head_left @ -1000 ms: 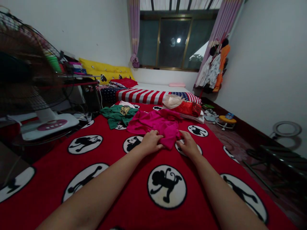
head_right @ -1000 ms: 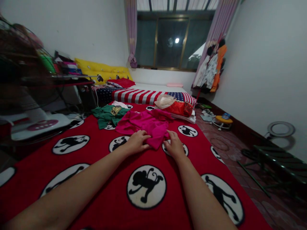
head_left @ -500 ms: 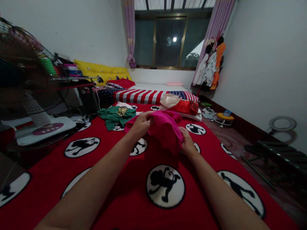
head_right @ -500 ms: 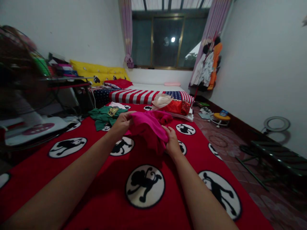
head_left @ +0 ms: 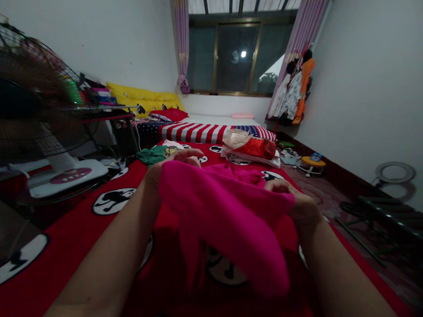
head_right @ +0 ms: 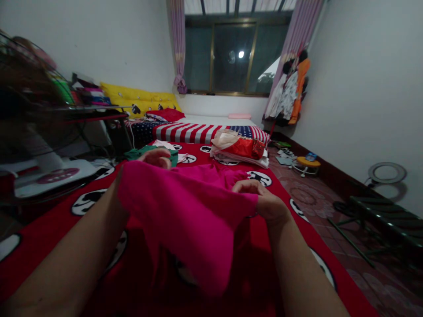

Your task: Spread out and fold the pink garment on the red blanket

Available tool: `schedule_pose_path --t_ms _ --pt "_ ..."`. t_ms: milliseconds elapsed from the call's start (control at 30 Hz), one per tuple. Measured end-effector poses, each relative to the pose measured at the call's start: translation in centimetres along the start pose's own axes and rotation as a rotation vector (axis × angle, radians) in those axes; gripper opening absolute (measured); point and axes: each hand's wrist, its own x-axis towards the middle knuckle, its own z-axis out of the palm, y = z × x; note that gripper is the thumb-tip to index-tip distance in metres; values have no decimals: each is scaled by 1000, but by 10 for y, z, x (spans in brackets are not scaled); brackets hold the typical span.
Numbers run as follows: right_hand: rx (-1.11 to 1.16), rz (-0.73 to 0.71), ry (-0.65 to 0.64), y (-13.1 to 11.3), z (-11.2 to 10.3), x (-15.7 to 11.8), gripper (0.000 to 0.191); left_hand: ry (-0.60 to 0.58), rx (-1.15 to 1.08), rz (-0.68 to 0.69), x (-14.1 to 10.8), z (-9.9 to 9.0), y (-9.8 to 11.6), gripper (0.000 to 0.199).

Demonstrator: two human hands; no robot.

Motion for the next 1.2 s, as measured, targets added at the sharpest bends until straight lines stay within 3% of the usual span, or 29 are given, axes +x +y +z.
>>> schedule_pose_path --t_ms 67,133,333,433,500,600,733,800,900,1033,1100,1200 --pt "20 -10 -41 -1 -7 -4 34 -138 -60 -88 -5 0 -1 63" --pt "28 -51 -17 -1 -16 -5 38 -188 -62 -136 -8 1 -1 70" --pt "-112 -43 118 6 -24 7 41 -276 83 -61 -12 4 15 68" --pt "-349 -4 244 26 -24 24 38 -358 46 -86 -10 11 27 51" --pt "-633 -10 398 45 -29 35 33 -339 62 -107 -4 15 28 40" --pt "-1011 19 554 70 -38 43 32 -199 259 -148 10 11 6 36" --pt "-1236 137 534 82 -37 41 52 147 944 -235 23 -12 -54 36" --pt "-1327 151 523 83 -30 39 55 229 1113 -262 22 -24 -80 40" --pt "-1357 89 485 84 -17 41 50 246 1159 -273 15 -35 -102 45" --pt "-1118 15 474 79 -17 44 35 289 1172 -269 13 -38 -98 32" --pt "-1040 16 502 68 -29 41 25 422 1140 -211 17 -38 -85 26" --pt "-803 89 648 42 -51 29 14 684 933 38 22 -38 -53 16"
